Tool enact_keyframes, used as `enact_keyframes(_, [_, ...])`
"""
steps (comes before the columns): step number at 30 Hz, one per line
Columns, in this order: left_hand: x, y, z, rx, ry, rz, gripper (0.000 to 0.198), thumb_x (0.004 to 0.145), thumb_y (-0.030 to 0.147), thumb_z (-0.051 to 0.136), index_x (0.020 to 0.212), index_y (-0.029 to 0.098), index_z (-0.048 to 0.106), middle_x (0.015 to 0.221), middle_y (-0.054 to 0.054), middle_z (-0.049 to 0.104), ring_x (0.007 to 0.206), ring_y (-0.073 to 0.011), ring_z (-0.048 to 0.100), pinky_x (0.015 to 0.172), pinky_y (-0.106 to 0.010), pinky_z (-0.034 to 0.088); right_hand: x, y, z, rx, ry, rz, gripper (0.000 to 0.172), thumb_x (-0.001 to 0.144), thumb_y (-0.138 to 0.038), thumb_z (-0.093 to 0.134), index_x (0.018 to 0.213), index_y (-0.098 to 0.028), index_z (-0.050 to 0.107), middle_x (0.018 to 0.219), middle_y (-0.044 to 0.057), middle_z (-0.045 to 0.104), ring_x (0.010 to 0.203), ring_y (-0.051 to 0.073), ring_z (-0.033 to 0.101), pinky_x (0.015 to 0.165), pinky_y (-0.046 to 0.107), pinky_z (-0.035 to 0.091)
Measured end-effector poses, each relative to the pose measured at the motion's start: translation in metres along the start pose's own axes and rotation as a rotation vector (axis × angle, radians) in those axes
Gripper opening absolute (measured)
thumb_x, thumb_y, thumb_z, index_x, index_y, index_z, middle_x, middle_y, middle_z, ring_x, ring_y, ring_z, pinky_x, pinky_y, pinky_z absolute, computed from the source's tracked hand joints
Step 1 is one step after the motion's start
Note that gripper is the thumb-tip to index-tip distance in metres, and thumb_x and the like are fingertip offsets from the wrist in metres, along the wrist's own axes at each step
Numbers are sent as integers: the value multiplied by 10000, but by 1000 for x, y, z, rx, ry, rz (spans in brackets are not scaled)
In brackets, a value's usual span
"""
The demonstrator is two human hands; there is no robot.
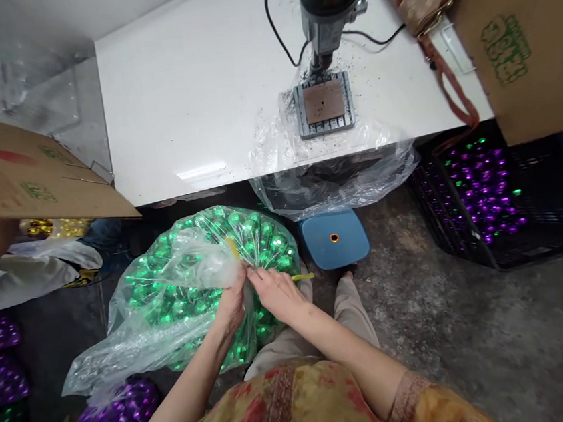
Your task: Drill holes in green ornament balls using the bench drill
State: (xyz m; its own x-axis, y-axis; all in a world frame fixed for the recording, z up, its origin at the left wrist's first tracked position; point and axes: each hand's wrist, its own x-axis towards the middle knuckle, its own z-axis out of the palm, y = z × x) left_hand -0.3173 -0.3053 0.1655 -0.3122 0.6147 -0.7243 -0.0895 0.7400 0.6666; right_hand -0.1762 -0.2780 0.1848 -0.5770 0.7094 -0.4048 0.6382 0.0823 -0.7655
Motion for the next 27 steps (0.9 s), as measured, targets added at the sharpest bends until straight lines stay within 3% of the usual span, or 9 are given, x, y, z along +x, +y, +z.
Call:
enact_keyframes(3, [8,0,2,21,43,-1,503,744,623,656,966,174,610,904,-55,654,862,-199,626,870,-360,509,-13,-11,-2,-121,-79,30,509,937,-104,339,1431,-215,394,1106,84,675,975,206,629,756,308,524])
enact_keyframes(6, [14,3,11,195,-35,60,489,620,534,796,903,172,628,863,-53,663,839,-227,630,817,-363,505,-28,-17,-8,-219,-160,128,471,925,-65,317,1368,-157,449,1063,118,686,948,206,660,751,303,523])
enact_keyframes(8, [16,3,21,532,-109,213,484,608,516,807,888,172,612,849,-73,667,845,-269,642,821,-399,491,-38,-18,-17,-253,-219,160,387,911,-48,336,1210,-134,566,986,127,701,898,212,678,729,298,513])
enact_keyframes(11, [15,-2,35,1142,-150,429,449,715,482,729,941,139,548,804,-124,655,840,-337,652,868,-485,440,-48,-13,-37,-258,-283,102,285,886,-45,410,1024,-159,632,901,96,704,863,205,675,747,295,497])
enact_keyframes(14, [13,-8,41,1404,-246,491,267,824,327,602,974,130,501,800,-136,645,849,-343,645,868,-496,409,-42,-1,-58,-271,-263,-7,293,896,-54,404,1051,-168,624,988,97,680,922,217,639,764,318,481])
enact_keyframes(16, [14,-12,40,1419,-301,513,195,824,241,571,977,147,497,871,-140,644,902,-329,636,879,-478,399,-26,11,-68,-278,-188,-148,274,905,-66,397,1025,-149,629,1083,122,638,1022,246,581,797,347,465])
enact_keyframes(19, [18,-13,34,1375,-381,528,286,774,280,651,981,161,493,970,-144,623,959,-319,614,904,-467,390,1,35,-70,-234,-120,-294,192,921,-125,450,967,-146,635,1132,129,594,1104,250,497,900,383,421])
enact_keyframes(23, [26,-7,18,1046,-438,422,542,626,440,787,942,186,428,885,-57,566,877,-253,577,874,-429,415,12,66,-51,-108,-145,-281,191,964,-287,467,960,-174,621,985,73,616,905,167,538,784,292,425])
enact_keyframes(27, [31,9,0,620,-646,179,444,690,472,714,895,203,426,856,-15,515,796,-168,501,753,-315,448,1,77,-27,36,-103,-198,299,1009,-333,340,961,-169,586,920,52,633,858,141,569,745,249,409])
